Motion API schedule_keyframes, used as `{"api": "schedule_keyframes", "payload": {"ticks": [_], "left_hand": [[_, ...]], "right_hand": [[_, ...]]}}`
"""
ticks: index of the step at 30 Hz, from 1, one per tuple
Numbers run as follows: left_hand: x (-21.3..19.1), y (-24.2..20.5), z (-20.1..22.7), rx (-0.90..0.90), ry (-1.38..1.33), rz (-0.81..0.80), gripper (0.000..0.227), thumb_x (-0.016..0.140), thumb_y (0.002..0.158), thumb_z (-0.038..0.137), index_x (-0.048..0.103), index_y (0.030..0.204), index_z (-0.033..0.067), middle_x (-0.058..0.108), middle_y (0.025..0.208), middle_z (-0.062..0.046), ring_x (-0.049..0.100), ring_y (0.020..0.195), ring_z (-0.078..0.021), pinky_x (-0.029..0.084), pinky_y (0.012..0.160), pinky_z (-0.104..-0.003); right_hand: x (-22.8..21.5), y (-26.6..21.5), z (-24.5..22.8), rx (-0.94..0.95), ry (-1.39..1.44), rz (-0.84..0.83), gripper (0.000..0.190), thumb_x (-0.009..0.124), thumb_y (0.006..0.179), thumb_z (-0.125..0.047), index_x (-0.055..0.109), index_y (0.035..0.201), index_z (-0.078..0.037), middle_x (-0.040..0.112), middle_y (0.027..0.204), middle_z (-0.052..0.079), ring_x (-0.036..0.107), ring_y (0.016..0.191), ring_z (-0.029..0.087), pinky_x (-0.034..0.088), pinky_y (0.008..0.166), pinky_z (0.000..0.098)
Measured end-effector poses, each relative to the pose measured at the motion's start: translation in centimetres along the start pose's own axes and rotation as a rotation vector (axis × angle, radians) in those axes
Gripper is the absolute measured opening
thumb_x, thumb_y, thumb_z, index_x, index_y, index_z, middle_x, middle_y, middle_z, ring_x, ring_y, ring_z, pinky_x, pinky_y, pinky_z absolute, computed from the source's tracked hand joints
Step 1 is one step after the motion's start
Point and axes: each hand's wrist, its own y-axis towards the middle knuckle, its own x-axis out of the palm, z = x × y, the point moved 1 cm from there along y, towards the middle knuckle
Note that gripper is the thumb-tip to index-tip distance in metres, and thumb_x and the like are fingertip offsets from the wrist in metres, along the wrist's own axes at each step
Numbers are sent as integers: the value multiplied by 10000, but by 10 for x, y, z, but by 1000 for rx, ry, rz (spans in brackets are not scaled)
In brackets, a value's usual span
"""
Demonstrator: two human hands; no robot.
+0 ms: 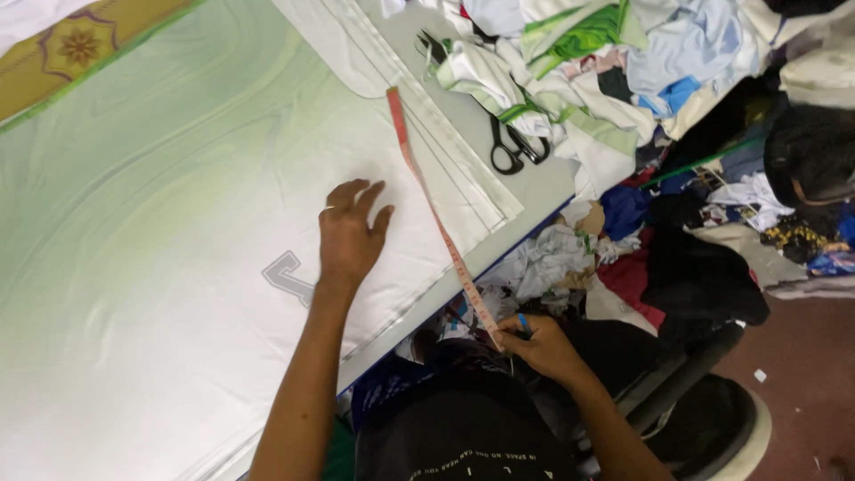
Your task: The person uses a measuring tape and a blue pen to mark measurements on a large piece of white fabric laid out on a table. They repeatedly position the tape along different edges and curves of the fabric, making marks to outline a pattern.
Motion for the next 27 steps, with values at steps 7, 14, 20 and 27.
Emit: {"api": "schedule_keyframes", "payload": {"ticks": [7,14,20,27], "left_hand": [[38,22,7,199,309,-115,374,614,1023,489,651,1377,375,527,1460,17,443,1418,-302,402,1119,-580],[60,27,-14,284,383,-109,248,640,973,472,747,1173,371,559,1464,42,468,1418,-294,396,1113,-598],[61,27,-26,343,359,136,542,785,817,559,723,1264,259,584,1376,-64,527,1324,-322,449,1046,-574],[59,22,-23,298,310,107,599,754,845,608,720,1301,221,526,1425,-64,482,1348,-325,387,1107,-586]], "right_hand": [[9,-14,25,3,15,14,111,814,845,-51,857,942,-18,825,794,101,697,810,153,569,836,382],[10,-30,38,-89,-90,101,81,845,826,-76,878,898,-59,843,856,108,746,856,207,591,824,420],[15,-29,78,-173,-248,217,124,865,791,-126,872,914,-112,806,1079,130,749,1060,356,580,903,473],[23,-26,72,-62,-209,234,124,851,832,-145,865,941,-85,802,1069,123,759,1023,318,582,932,444]]}}
